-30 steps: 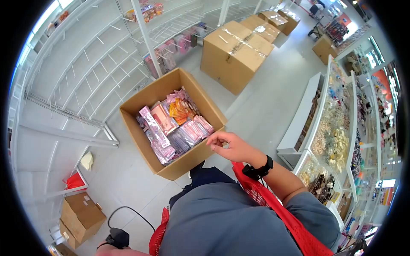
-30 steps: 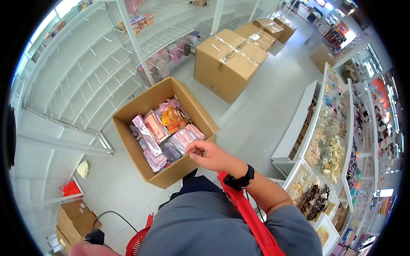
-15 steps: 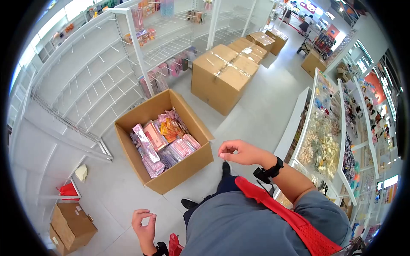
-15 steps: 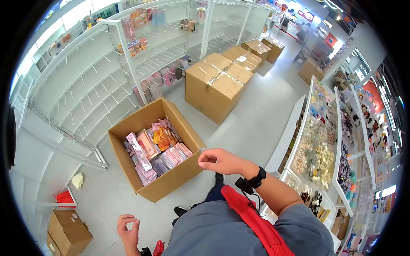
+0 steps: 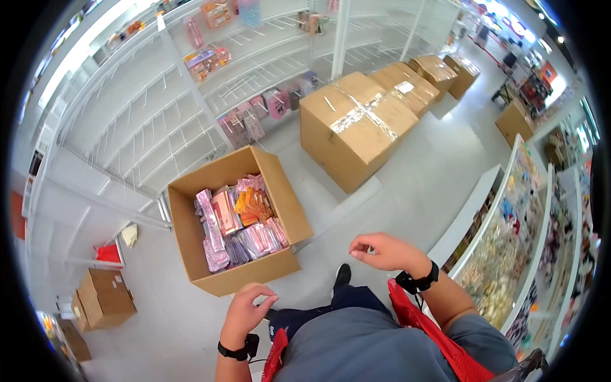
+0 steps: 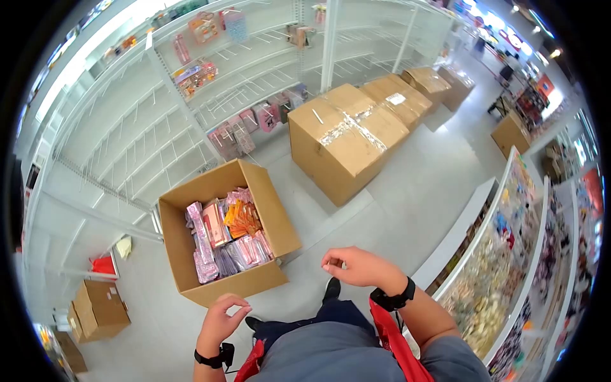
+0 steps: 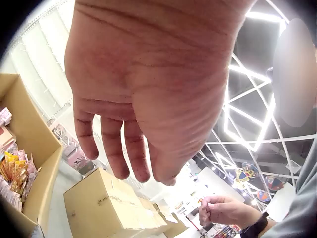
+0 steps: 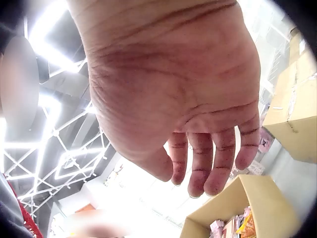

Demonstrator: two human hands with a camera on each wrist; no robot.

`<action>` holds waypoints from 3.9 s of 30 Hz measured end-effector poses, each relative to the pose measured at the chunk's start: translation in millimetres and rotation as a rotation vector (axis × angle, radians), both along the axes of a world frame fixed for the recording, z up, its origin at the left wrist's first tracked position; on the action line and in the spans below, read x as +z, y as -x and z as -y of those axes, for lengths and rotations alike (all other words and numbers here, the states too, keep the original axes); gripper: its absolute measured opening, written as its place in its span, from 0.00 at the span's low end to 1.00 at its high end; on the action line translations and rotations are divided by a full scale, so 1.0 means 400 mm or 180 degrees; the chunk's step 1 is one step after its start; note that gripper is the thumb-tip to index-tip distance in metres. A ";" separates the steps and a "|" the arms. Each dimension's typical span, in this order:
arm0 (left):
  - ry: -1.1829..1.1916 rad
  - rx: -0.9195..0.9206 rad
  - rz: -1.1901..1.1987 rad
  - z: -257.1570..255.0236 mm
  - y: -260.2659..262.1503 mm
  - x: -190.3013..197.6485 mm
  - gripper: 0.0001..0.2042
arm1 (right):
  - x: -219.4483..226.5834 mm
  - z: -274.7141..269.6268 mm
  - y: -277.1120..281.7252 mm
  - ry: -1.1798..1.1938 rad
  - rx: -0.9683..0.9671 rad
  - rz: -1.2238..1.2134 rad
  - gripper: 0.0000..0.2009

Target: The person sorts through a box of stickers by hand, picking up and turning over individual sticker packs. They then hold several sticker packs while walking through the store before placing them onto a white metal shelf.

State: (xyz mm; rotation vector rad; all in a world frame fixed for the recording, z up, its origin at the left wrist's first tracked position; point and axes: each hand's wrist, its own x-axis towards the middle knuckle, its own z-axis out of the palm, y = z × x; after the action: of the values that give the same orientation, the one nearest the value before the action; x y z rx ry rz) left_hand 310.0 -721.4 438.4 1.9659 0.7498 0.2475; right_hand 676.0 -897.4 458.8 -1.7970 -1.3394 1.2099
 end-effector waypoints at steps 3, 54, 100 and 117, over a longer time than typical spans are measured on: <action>-0.0274 -0.0166 0.0010 0.020 -0.138 0.036 0.06 | 0.011 -0.037 -0.080 -0.0104 0.0486 -0.0059 0.12; 0.1928 0.3852 0.1958 -1.175 -0.785 -0.651 0.18 | -0.630 -2.016 -0.374 0.0962 0.3904 0.0251 0.11; -0.1643 0.3732 -0.1449 -1.598 -0.947 -1.306 0.08 | -1.630 -2.867 -0.513 -0.1554 0.1420 0.3019 0.19; -0.1546 0.3700 -0.1373 -1.598 -0.946 -1.303 0.07 | -1.644 -2.766 -0.505 -0.2252 0.2003 0.2856 0.13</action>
State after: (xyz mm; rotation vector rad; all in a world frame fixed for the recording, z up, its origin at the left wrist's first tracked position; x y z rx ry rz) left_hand 688.2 -82.4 -83.0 1.7900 2.2472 0.7500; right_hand 878.0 208.9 -198.7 -1.4152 -2.5508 -0.0011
